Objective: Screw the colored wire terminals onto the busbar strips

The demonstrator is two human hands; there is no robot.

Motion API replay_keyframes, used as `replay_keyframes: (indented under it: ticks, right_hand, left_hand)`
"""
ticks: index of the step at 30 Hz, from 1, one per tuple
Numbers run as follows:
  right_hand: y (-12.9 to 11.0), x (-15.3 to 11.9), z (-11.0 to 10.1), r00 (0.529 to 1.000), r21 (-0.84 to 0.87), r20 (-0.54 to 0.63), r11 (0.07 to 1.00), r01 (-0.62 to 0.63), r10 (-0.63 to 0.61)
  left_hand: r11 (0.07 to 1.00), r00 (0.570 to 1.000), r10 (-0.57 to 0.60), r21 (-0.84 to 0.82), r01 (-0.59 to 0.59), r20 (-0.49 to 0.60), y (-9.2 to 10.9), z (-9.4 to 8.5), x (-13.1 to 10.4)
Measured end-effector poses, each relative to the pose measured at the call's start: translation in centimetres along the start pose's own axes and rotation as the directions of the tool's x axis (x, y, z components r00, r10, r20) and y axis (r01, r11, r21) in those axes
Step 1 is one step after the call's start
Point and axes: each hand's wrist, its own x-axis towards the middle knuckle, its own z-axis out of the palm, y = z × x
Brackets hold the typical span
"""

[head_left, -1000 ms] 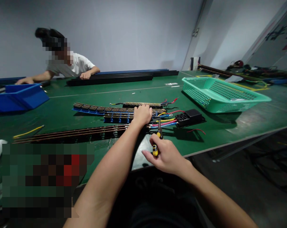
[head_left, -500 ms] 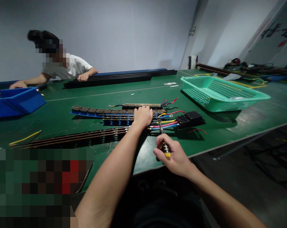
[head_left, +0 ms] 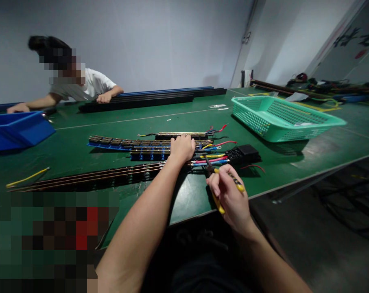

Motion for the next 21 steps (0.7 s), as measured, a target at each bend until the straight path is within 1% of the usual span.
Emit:
replay_keyframes:
  ticks: [2, 4, 6, 8, 11, 15, 18, 21]
  right_hand:
    - [-0.7, -1.3, -1.0, 0.993, -0.182, 0.119, 0.982, 0.049, -0.027]
    - [-1.5, -2.4, -2.0, 0.973, -0.279, 0.218, 0.951, 0.134, -0.073]
    - [-2.3, -2.7, -2.5, 0.948, -0.302, 0.289, 0.928, 0.219, -0.13]
    - [-2.8, -2.1, -2.6, 0.934, -0.273, 0.322, 0.929, 0.25, -0.157]
    - [-3.0, 0.3, -2.2, 0.941, -0.177, 0.313, 0.966, 0.188, -0.126]
    - [-2.1, 3.7, -2.1, 0.949, -0.089, 0.312, 0.992, 0.087, -0.055]
    - [-1.2, 5.2, -2.4, 0.934, -0.102, 0.357, 0.993, 0.052, -0.012]
    - [-0.9, 5.8, -2.7, 0.91, -0.188, 0.409, 0.982, 0.01, 0.069]
  left_hand:
    - [1.0, 1.0, -0.002, 0.002, 0.002, -0.001, 0.0, 0.0, 0.1]
    - [1.0, 1.0, -0.006, 0.001, 0.006, -0.003, 0.0, 0.1, 0.1]
    - [1.0, 1.0, -0.006, -0.002, 0.006, -0.004, 0.0, 0.1, 0.1]
    - [1.0, 1.0, -0.005, -0.004, 0.005, -0.007, 0.0, 0.2, 0.1]
    - [1.0, 1.0, -0.007, 0.0, 0.007, -0.004, 0.0, 0.2, 0.1]
    - [1.0, 1.0, -0.001, 0.003, 0.001, -0.002, 0.0, 0.2, 0.1]
    - [1.0, 1.0, -0.003, 0.001, 0.003, -0.005, 0.0, 0.1, 0.1]
    - [1.0, 1.0, -0.01, 0.0, 0.01, 0.002, 0.1, -0.1, 0.1]
